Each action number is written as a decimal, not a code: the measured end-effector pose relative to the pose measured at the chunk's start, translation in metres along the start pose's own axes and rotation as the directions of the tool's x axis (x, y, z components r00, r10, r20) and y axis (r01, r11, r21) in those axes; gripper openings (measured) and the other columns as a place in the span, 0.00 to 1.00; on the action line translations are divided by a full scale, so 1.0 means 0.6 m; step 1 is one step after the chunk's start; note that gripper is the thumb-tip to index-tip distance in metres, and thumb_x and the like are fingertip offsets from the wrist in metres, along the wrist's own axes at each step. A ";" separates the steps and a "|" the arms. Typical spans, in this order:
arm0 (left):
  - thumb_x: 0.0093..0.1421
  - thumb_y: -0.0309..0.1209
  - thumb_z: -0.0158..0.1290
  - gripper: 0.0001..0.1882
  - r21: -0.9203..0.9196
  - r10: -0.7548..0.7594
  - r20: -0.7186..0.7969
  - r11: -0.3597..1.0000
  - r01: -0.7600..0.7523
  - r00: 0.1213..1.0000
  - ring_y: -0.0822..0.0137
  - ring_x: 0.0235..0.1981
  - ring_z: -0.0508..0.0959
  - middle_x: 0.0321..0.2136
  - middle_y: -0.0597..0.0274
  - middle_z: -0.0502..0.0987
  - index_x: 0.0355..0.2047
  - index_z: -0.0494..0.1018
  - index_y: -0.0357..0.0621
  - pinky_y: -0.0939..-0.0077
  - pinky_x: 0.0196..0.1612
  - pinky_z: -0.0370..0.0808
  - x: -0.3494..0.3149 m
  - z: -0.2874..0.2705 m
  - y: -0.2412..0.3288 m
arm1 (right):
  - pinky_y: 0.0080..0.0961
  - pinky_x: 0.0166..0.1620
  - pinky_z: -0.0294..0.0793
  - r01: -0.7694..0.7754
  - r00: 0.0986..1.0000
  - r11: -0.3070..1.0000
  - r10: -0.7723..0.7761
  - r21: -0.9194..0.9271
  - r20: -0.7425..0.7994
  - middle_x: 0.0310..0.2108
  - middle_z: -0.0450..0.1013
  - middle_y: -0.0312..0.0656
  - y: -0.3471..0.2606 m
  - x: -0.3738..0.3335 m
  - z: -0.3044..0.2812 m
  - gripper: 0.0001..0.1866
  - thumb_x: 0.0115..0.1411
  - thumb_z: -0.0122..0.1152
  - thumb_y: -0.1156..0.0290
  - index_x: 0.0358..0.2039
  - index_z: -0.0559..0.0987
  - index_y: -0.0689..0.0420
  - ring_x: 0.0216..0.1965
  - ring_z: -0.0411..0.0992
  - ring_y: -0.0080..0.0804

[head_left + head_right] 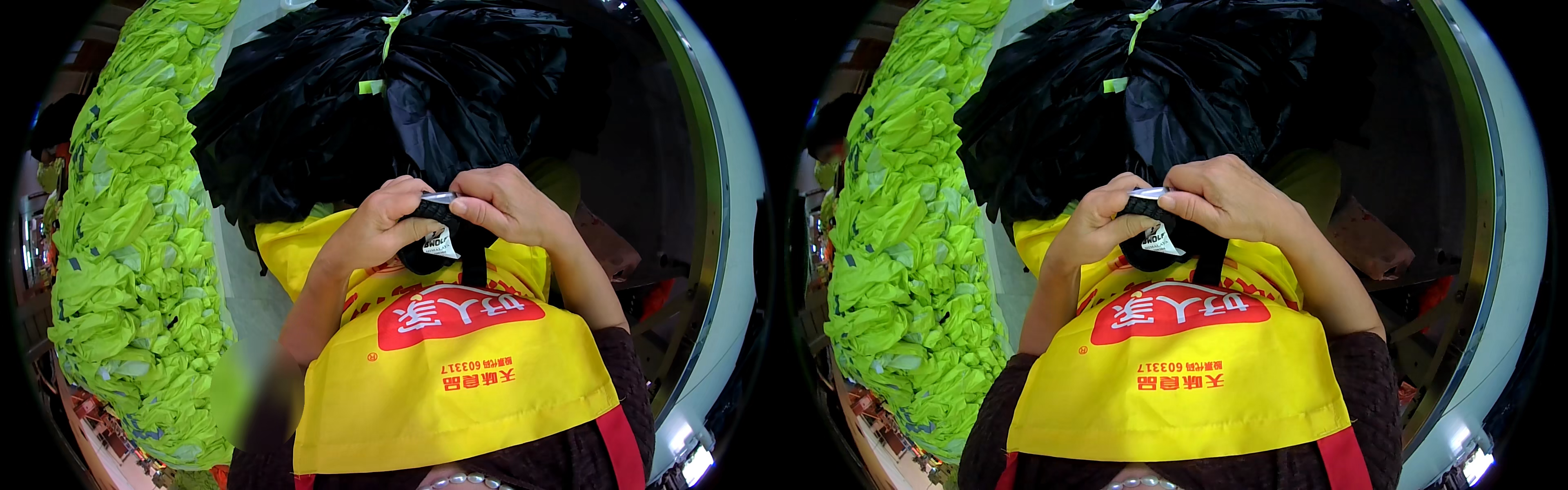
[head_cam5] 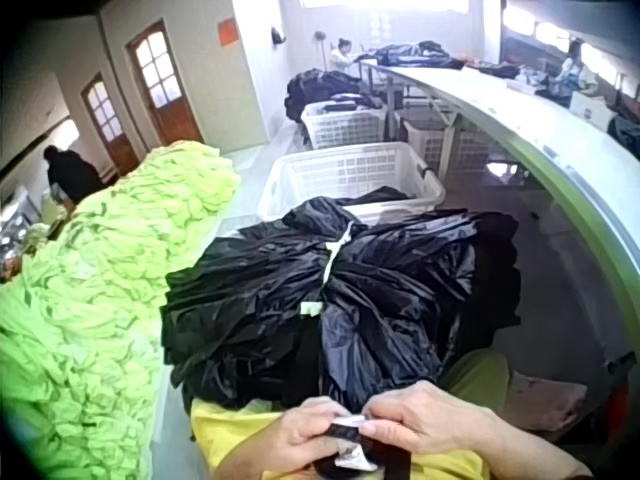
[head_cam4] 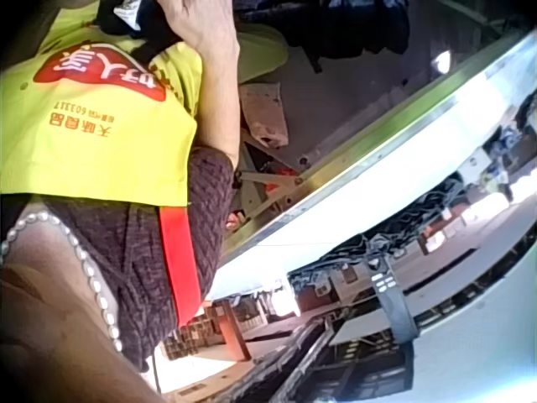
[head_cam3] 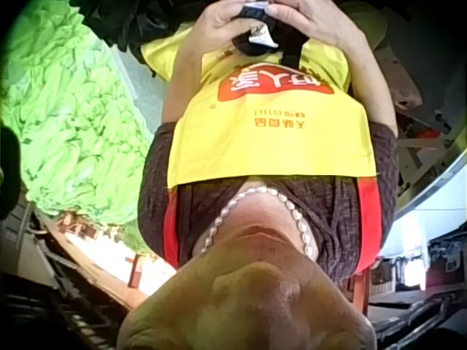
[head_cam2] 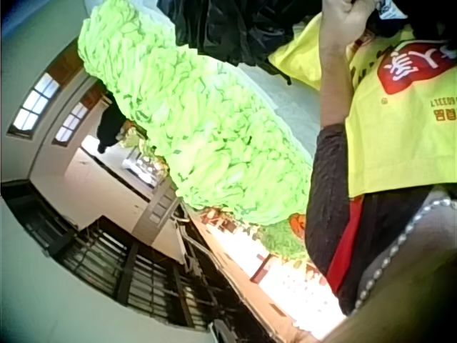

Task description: The person ties a black plastic bag using a green ribbon. They gather the top of the bag, wrap the ribbon around it, and tie a secure knot.

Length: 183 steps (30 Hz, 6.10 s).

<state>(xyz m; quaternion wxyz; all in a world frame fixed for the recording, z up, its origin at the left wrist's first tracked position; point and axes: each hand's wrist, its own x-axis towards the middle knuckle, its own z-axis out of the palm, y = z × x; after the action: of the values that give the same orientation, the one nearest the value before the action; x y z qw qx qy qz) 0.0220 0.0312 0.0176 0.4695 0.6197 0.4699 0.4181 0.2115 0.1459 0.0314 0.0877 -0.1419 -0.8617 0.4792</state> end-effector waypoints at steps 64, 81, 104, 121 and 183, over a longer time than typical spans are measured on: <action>0.47 0.14 0.48 0.18 0.123 0.049 -0.393 0.992 0.000 0.918 0.63 0.40 0.77 0.36 0.54 0.78 0.40 0.75 0.38 0.76 0.46 0.71 -0.052 -0.061 0.051 | 0.11 0.17 0.50 0.189 0.873 0.400 0.349 0.897 -0.340 0.14 0.64 0.26 -0.113 0.093 0.064 0.06 0.56 0.59 0.69 0.29 0.78 0.59 0.13 0.55 0.10; 0.63 0.41 0.32 0.24 -0.609 -0.575 -0.776 0.577 -0.545 0.259 0.51 0.48 0.71 0.48 0.49 0.71 0.48 0.69 0.38 0.56 0.54 0.67 -0.068 -0.144 -0.016 | 0.19 0.28 0.65 0.011 0.832 0.976 0.112 0.218 -0.543 0.25 0.63 0.38 -0.079 0.088 0.178 0.33 0.34 0.77 0.61 0.35 0.64 0.57 0.24 0.64 0.26; 0.63 0.31 0.38 0.15 -0.627 -0.677 -0.697 0.417 -0.658 0.235 0.50 0.49 0.72 0.48 0.49 0.72 0.44 0.74 0.47 0.53 0.55 0.67 -0.237 -0.141 -0.122 | 0.23 0.30 0.67 -0.076 0.927 0.994 0.043 -0.073 -0.371 0.28 0.65 0.44 0.027 -0.058 0.165 0.20 0.36 0.56 0.87 0.35 0.72 0.60 0.27 0.67 0.36; 0.54 0.23 0.49 0.18 -0.153 -0.535 -0.586 0.810 0.566 0.608 0.77 0.20 0.73 0.27 0.69 0.76 0.47 0.73 0.45 0.87 0.16 0.66 -0.211 -0.277 -0.067 | 0.08 0.17 0.56 -0.280 0.863 0.376 0.502 0.883 0.060 0.17 0.68 0.28 0.066 0.053 -0.034 0.08 0.51 0.59 0.65 0.23 0.73 0.55 0.13 0.62 0.14; 0.56 0.32 0.53 0.14 -0.442 -0.345 -0.868 0.864 0.242 -0.357 0.65 0.32 0.73 0.32 0.57 0.76 0.35 0.75 0.30 0.67 0.39 0.71 -0.522 -0.305 -0.420 | 0.09 0.18 0.49 -0.102 0.733 0.824 0.440 0.557 -0.518 0.21 0.65 0.26 0.181 0.054 -0.138 0.10 0.60 0.55 0.62 0.34 0.76 0.54 0.16 0.54 0.10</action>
<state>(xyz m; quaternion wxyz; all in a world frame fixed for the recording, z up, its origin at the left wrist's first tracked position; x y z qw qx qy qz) -0.2665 -0.2099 -0.2137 0.0270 -0.1133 0.7798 0.6151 0.2222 0.2771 -0.0168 0.3286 -0.3944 -0.5989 0.6146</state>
